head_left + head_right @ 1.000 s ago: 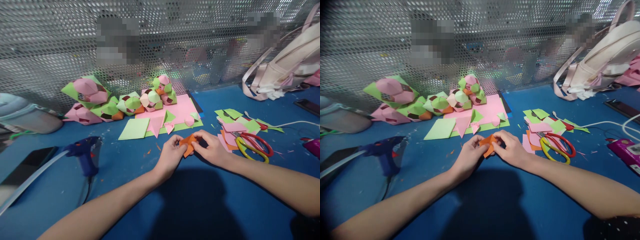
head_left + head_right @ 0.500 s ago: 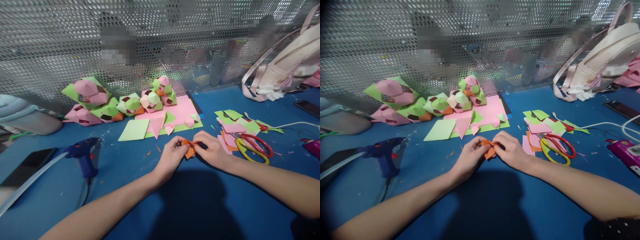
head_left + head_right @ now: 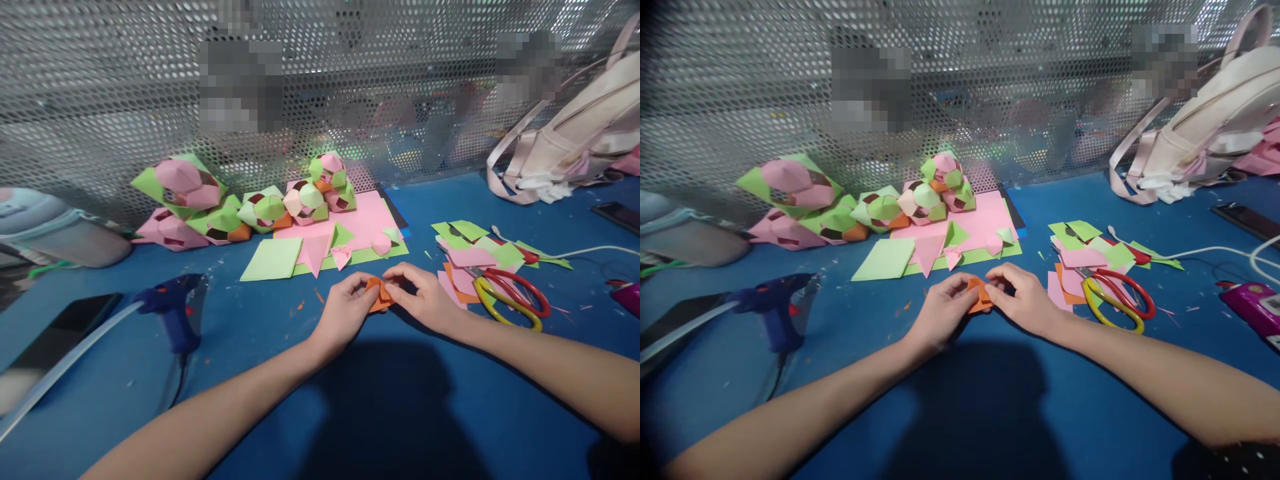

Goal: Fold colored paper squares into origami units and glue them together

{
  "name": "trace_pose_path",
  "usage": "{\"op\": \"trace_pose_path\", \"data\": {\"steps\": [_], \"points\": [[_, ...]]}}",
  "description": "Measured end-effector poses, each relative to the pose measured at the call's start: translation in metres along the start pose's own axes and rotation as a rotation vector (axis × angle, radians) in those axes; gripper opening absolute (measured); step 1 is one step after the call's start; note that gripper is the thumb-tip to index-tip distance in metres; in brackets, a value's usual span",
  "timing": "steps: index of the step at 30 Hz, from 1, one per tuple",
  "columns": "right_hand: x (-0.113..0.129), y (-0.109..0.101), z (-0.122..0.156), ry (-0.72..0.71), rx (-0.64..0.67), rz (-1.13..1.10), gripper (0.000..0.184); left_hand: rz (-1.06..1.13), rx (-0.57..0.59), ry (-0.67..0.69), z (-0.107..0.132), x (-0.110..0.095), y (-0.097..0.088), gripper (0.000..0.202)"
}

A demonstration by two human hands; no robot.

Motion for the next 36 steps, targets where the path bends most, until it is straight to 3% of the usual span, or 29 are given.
{"op": "trace_pose_path", "data": {"steps": [9, 25, 36], "points": [[0.002, -0.001, 0.0, 0.007, -0.011, 0.045, 0.011, -0.109, -0.055, 0.058, 0.001, -0.007, -0.007, 0.016], [0.002, -0.002, -0.001, 0.005, -0.047, 0.075, 0.008, -0.268, -0.036, 0.125, 0.002, -0.017, -0.003, 0.015], [0.003, -0.003, -0.001, 0.013, -0.054, 0.092, 0.009, -0.305, -0.067, 0.119, 0.002, -0.014, -0.004, 0.016]]}}
Point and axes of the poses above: each hand's wrist, its own z-axis away from the middle knuckle, its own y-axis out of the palm, x = y × z, the point moved 8 cm from there along -z, towards the middle knuckle, and after that the axes turned 3 degrees about -z, right-handed, at the moved point
